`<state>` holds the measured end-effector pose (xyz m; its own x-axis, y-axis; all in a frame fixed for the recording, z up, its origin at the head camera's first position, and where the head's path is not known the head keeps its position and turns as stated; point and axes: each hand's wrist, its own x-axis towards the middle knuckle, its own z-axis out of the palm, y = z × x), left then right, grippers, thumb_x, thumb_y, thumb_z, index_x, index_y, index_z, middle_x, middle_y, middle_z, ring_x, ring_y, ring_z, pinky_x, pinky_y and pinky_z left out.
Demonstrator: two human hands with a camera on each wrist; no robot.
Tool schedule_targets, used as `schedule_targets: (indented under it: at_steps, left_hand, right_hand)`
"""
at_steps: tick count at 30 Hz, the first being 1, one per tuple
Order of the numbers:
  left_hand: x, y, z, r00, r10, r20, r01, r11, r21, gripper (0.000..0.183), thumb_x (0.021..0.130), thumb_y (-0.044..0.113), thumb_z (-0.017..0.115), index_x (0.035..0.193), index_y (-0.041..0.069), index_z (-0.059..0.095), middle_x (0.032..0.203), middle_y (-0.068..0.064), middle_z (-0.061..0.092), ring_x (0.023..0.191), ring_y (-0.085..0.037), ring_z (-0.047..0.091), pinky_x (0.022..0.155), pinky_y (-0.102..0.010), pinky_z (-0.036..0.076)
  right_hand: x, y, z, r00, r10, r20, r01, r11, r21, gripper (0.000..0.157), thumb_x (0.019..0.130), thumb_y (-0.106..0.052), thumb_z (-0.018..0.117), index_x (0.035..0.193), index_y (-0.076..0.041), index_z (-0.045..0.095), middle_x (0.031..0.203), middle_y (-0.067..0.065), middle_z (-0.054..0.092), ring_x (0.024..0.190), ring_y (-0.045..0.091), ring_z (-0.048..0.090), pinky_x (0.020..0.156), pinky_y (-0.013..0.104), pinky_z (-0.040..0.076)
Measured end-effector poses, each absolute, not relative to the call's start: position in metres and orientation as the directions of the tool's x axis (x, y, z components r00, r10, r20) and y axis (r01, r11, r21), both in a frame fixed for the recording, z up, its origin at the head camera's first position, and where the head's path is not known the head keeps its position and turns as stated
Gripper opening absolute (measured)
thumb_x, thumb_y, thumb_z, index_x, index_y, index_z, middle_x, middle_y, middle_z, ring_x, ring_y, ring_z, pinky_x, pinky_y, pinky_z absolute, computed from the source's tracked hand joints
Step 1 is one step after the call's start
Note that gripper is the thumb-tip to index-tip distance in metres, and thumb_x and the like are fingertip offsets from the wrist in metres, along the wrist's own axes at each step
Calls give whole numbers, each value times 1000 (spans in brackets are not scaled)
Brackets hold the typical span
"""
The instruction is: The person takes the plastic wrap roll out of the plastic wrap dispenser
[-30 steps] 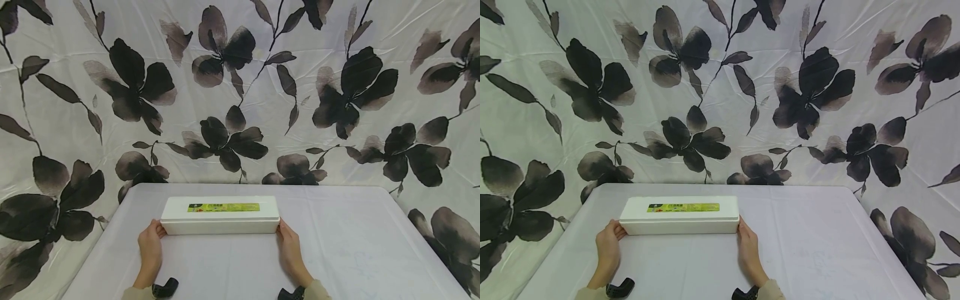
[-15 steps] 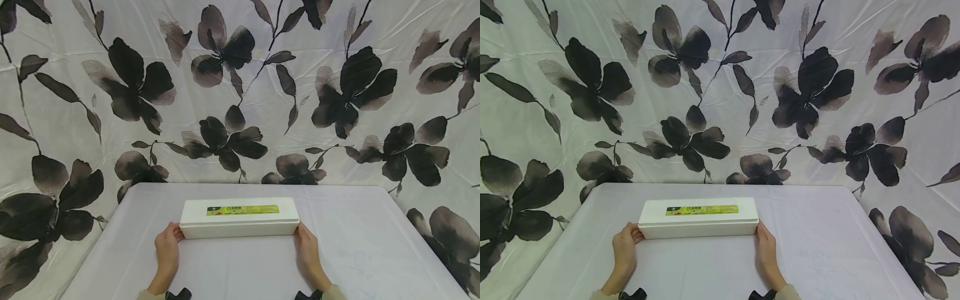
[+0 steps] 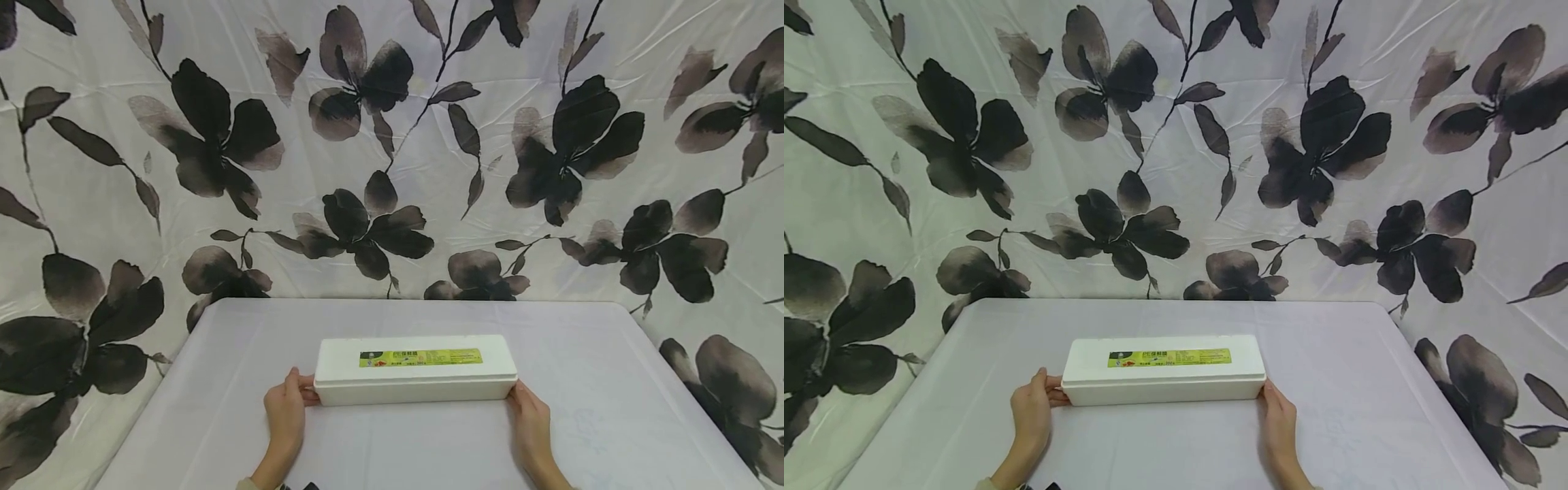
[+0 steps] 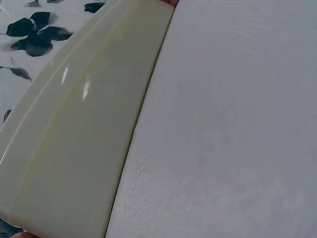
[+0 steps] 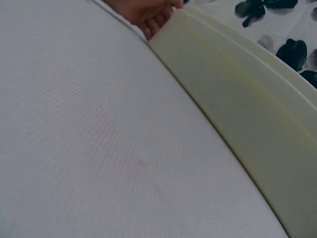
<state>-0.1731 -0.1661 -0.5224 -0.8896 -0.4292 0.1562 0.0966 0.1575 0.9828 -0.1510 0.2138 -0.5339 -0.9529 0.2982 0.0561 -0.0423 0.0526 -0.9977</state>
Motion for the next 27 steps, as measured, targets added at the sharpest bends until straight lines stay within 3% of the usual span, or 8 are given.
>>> schedule_targets:
  at_steps: [2, 5, 8, 10, 13, 16, 19, 27]
  left_hand:
    - [-172, -166, -523, -884, -438, 161, 102, 154, 983, 53, 107, 21, 37, 80, -9, 71, 63, -15, 68, 50, -19, 66, 51, -28, 54]
    - [-170, -165, -523, -883, -442, 157, 106, 138, 985, 54, 107, 20, 38, 72, -8, 70, 58, -12, 66, 47, -20, 64, 48, -29, 53]
    - [-168, -163, -519, -892, -429, 142, 87, 145, 986, 57, 107, 18, 37, 65, -6, 67, 53, -9, 64, 44, -20, 63, 47, -28, 52]
    - [-164, -160, -510, -899, -415, 139, 82, 153, 985, 57, 107, 15, 37, 61, -6, 65, 51, -9, 63, 42, -21, 61, 45, -28, 50]
    - [-157, -155, -496, -908, -392, 145, 81, 174, 981, 56, 105, 11, 38, 58, -5, 62, 47, -7, 59, 40, -22, 58, 44, -28, 48]
    - [-158, -155, -497, -925, -351, 149, 91, 177, 980, 56, 105, 10, 38, 55, -5, 60, 45, -7, 57, 39, -22, 55, 43, -29, 46]
    - [-163, -159, -511, -945, -294, 143, 88, 191, 978, 59, 106, 12, 35, 54, -4, 58, 45, -5, 56, 38, -19, 52, 42, -28, 45]
    - [-170, -160, -529, -980, -134, 150, 126, 171, 977, 58, 107, 17, 35, 59, -2, 60, 50, -4, 58, 41, -20, 55, 44, -30, 48]
  right_hand:
    - [-146, 216, -534, -951, 306, 41, -30, 41, -999, 50, 110, -21, 27, 138, 19, 38, 144, 31, 43, 132, 27, 46, 93, 12, 42]
    - [-140, 219, -533, -933, 359, 30, -22, 26, -999, 52, 110, -22, 28, 134, 22, 41, 137, 35, 47, 117, 10, 60, 88, 13, 46]
    - [-136, 219, -532, -890, 455, 28, -22, 19, -1000, 50, 109, -20, 31, 127, 23, 48, 126, 38, 55, 92, -6, 62, 80, 15, 51]
    - [-134, 220, -530, -861, 508, 23, -6, 36, -999, 50, 109, -20, 31, 122, 23, 53, 116, 35, 61, 84, -4, 64, 74, 16, 52]
    - [-132, 221, -527, -824, 566, 14, 16, 49, -999, 52, 109, -22, 31, 115, 20, 59, 99, 20, 71, 75, 1, 66, 67, 18, 54]
    - [-131, 223, -526, -801, 599, 11, 18, 43, -999, 51, 109, -23, 32, 110, 19, 62, 83, 2, 72, 70, 6, 66, 63, 20, 54]
    - [-129, 223, -526, -782, 623, 23, 4, 42, -999, 50, 108, -22, 32, 106, 18, 63, 75, -6, 70, 64, 7, 64, 59, 20, 53]
    - [-131, 229, -524, -721, 693, 1, -94, -96, -991, 45, 107, -19, 37, 80, -5, 70, 67, -3, 66, 57, 8, 56, 54, 20, 49]
